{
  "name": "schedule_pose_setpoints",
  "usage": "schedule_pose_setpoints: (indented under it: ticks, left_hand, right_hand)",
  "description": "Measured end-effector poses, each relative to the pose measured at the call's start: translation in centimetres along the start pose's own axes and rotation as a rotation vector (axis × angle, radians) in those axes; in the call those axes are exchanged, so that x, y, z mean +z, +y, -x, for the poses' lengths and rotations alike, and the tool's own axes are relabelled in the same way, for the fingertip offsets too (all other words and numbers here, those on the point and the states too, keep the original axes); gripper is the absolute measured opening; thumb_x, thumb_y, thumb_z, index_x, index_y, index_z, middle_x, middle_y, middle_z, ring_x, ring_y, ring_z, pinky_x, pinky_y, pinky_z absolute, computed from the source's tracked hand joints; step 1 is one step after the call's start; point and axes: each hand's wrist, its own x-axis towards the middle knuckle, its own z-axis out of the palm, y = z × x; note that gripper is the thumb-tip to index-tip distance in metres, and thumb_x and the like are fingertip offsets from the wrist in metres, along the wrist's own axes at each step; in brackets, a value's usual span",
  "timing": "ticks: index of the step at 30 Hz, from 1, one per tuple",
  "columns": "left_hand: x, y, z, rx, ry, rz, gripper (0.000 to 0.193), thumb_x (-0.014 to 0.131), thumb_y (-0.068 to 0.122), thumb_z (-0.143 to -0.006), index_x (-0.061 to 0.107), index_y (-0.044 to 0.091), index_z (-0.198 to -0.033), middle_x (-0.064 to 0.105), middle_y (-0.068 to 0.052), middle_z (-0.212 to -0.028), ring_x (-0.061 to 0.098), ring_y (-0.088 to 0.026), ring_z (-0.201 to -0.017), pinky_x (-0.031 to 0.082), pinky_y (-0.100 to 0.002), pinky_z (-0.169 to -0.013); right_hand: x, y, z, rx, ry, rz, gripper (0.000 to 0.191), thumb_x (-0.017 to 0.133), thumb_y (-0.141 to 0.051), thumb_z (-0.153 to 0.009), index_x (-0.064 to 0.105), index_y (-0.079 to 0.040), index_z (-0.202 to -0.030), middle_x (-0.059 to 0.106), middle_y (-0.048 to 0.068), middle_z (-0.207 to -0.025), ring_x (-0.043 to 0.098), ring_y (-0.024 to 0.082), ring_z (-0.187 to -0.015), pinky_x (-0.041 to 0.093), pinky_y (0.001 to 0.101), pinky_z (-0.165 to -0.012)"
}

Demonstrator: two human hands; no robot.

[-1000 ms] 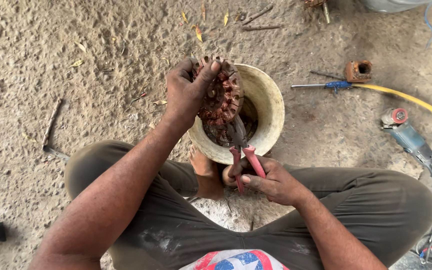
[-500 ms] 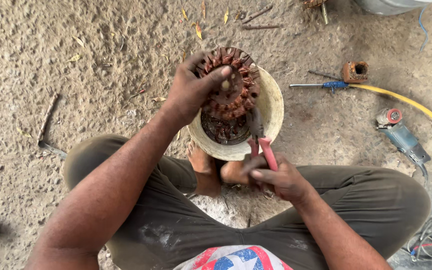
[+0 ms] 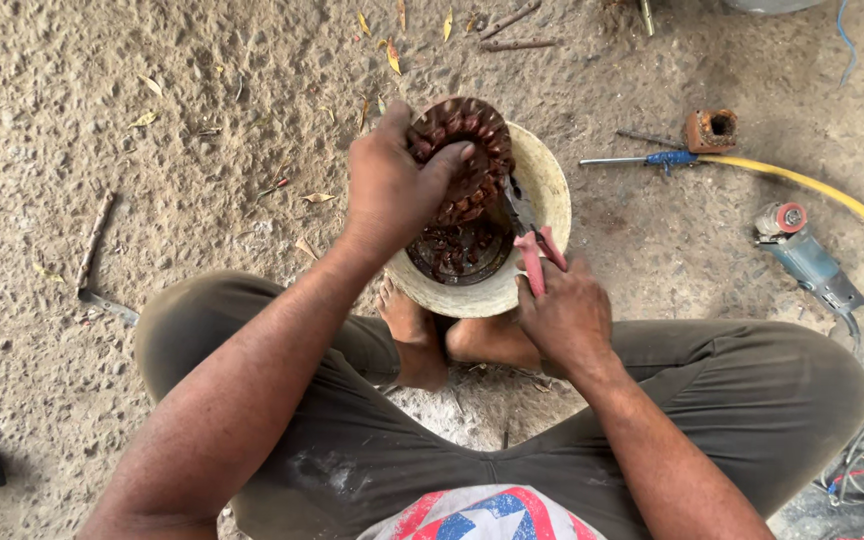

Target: The person sits cross-legged on the ground and uses pliers to strip copper wire from a circular metal component. The person repeatedly rotates the component and pulls out wire segments, dropping them into a bucket below.

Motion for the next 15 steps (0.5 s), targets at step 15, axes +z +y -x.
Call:
schedule_pose_setpoints:
  ticks: [15]
  left_hand:
    - [2.3,-3.3,0.8,-0.520,-0.170,1.217,0.053,0.063,0.064,-0.099,0.062,0.012,-0.089,0.063,-0.003,-0.076,0.061,-0.017,-0.066,0.055,-0.036,-0.063]
  right_hand:
    - [-1.5,0.1,3.5,-0.444,-1.003,-1.609,0.019,0.064,-0.008,-0.095,0.076,0.004,-0.104,0.067,0.011,-0.093,0.063,0.017,-0.081,0.053,0.0321,-0.073]
